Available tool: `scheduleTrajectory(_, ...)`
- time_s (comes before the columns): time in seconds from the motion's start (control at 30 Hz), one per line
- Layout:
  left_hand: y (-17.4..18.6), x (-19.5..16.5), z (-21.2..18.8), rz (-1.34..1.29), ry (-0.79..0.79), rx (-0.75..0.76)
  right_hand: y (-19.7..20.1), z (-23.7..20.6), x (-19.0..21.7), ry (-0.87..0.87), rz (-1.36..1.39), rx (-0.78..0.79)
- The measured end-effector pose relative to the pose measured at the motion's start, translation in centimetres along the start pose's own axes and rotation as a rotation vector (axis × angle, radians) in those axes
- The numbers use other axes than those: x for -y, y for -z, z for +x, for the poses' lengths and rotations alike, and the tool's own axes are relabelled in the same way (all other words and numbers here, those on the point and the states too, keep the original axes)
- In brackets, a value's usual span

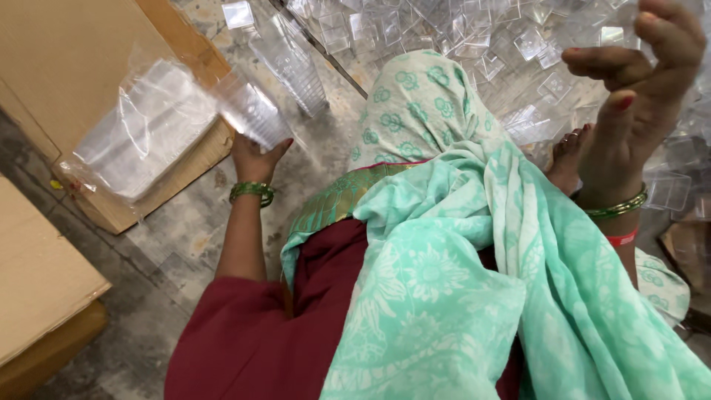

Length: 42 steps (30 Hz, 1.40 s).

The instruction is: The person sits on the floor and repeatedly separates individual clear plastic containers from a connected strip by hand. They pull each unit apart and place it into a growing pile on the floor.

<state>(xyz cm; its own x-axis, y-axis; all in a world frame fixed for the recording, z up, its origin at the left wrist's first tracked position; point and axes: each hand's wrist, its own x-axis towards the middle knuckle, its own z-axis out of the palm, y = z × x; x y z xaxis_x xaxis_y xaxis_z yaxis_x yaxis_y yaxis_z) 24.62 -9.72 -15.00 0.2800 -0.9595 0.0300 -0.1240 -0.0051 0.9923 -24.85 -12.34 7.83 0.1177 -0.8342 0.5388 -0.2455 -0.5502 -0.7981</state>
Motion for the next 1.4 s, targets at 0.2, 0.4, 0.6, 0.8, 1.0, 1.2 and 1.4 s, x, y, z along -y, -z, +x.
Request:
scheduleTrajectory(0.2, -2.8, 4.1, 3.1, -0.153, 0.01, -0.031, -0.4, 0.8, 0.7, -0.024, -0.068, 0.081)
scheduleTrajectory(0.4, -3.8, 3.6, 4.2, -0.08, 0.031, -0.046, -1.0, 1.1, 0.5, -0.02, -0.09, 0.111)
scheduleTrajectory(0.6, -3.9, 3.1, 4.1, 0.0, 0.049, -0.062, -1.3, 1.0, 0.3, -0.041, -0.082, 0.13)
scheduleTrajectory(0.8, -3.9, 3.3, 4.0, 0.127, 0.058, -0.056, -1.2, 1.0, 0.7, -0.046, -0.124, 0.148)
scheduleTrajectory(1.0, -3.3, 2.8, 1.8, 0.474, -0.003, -0.173, 0.8, 0.8, -0.1, -0.014, -0.246, 0.152)
scheduleTrajectory(1.2, -5.1, -5.0, -7.8, 0.553, -0.038, -0.222, 7.2, 0.0, -3.6, -0.079, -0.225, 0.017)
scheduleTrajectory(1.4, -12.5, -16.3, -5.1, 0.107, -0.624, -0.131, 6.2, 1.8, -9.2, -0.249, -0.174, 0.024)
